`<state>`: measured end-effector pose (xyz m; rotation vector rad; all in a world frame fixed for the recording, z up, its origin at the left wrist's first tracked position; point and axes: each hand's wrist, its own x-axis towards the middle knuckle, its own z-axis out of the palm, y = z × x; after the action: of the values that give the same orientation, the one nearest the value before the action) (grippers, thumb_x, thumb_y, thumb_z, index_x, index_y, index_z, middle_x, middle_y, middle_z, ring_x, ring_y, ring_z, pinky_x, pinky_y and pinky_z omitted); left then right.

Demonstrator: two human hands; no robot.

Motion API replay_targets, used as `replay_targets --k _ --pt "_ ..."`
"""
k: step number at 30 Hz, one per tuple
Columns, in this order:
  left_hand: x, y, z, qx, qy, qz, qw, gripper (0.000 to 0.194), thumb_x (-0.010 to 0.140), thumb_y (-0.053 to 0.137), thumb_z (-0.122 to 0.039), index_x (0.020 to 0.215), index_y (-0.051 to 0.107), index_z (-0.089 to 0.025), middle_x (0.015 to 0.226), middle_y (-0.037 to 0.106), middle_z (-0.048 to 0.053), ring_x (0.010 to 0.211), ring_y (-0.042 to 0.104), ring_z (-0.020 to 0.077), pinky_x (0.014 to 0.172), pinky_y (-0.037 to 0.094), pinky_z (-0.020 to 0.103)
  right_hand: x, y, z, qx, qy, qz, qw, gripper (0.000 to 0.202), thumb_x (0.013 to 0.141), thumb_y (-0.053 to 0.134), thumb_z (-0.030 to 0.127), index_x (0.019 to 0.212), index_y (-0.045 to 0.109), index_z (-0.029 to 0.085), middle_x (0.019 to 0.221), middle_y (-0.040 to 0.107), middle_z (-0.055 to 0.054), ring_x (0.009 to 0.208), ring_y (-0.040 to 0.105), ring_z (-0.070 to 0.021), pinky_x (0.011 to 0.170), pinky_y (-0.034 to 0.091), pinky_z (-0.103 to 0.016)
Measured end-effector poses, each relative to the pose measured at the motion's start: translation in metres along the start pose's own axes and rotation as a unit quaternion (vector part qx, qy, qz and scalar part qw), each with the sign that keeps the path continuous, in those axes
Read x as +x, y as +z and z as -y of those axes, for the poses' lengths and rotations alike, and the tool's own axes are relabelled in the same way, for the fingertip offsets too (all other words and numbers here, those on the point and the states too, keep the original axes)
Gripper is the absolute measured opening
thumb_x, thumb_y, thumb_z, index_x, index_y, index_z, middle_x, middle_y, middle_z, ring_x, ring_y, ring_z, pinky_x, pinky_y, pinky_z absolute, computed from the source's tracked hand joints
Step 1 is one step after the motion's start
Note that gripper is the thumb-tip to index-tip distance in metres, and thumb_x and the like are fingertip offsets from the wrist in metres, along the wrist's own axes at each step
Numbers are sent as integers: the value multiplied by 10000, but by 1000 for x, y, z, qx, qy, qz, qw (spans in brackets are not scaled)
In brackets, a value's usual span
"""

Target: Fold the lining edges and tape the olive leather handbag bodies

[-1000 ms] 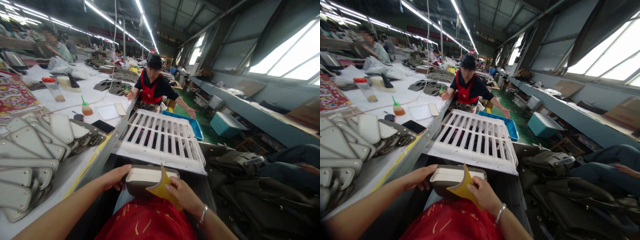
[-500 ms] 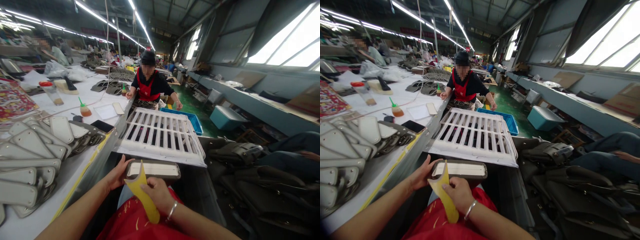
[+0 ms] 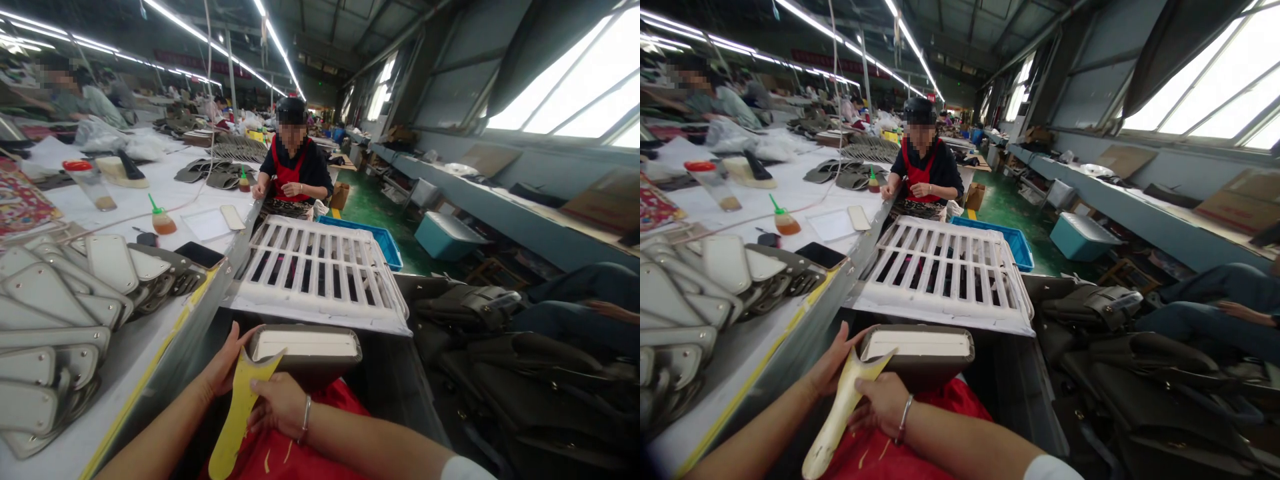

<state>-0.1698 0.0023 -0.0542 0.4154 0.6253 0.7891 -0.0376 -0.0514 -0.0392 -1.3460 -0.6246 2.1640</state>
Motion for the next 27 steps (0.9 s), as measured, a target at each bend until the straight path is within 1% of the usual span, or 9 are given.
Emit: replay_targets --k 2,4,6,8,12,15,19,23,27 --pt "2 0 0 10 3 -13 1000 727 787 339 -685 1362 276 -245 1022 634 81 874 614 236 768 479 351 3 -1 2 16 -6 19 1000 214 861 405 189 895 567 53 589 616 -80 357 537 -111 345 466 -202" --pt "4 3 0 27 7 -43 999 711 790 343 -679 1352 295 -247 1016 635 79 834 620 230 703 491 332 6 -3 2 23 -10 33 999 235 864 395 196 905 570 44 579 612 -79 362 539 -109 355 468 -198" --pt "7 6 0 47 9 -83 995 706 784 350 -683 1339 319 -248 1010 636 79 779 624 225 606 486 305 8 -5 0 28 -14 44 999 247 846 445 242 895 577 39 552 603 -74 366 536 -111 357 460 -194" --pt "10 9 1 61 12 -116 991 709 772 368 -690 1321 350 -242 995 640 76 743 623 219 564 473 288 10 -7 -1 35 -17 51 998 296 801 525 315 887 580 36 538 597 -72 376 536 -115 368 457 -201" --pt "18 13 0 94 22 -166 981 703 756 404 -692 1272 420 -214 956 651 58 774 614 203 636 479 283 12 -12 0 35 -14 59 998 423 711 611 427 872 576 37 523 592 -77 401 546 -131 409 469 -233" --pt "22 15 0 120 20 -199 972 684 753 422 -684 1246 449 -210 905 660 41 764 610 195 632 473 271 14 -15 2 23 -21 68 997 497 616 649 505 807 584 50 526 595 -84 399 542 -134 403 461 -236" --pt "25 21 -2 151 21 -208 966 674 775 373 -684 1245 445 -206 874 666 26 746 608 193 623 468 270 14 -19 7 13 -17 76 997 563 490 682 577 737 593 80 526 599 -72 365 520 -124 370 430 -222" --pt "27 24 -2 206 31 -216 954 660 799 325 -673 1243 449 -199 902 666 26 762 609 196 659 469 277 13 -24 14 -7 -20 83 996 549 512 663 607 694 613 91 570 621 -93 361 503 -99 390 421 -210" --pt "32 20 0 241 53 -216 945 666 811 302 -664 1230 465 -173 947 660 45 842 602 211 746 466 297 18 -31 11 -14 -35 90 995 532 561 642 614 700 636 100 627 642 -113 365 509 -93 383 405 -197"
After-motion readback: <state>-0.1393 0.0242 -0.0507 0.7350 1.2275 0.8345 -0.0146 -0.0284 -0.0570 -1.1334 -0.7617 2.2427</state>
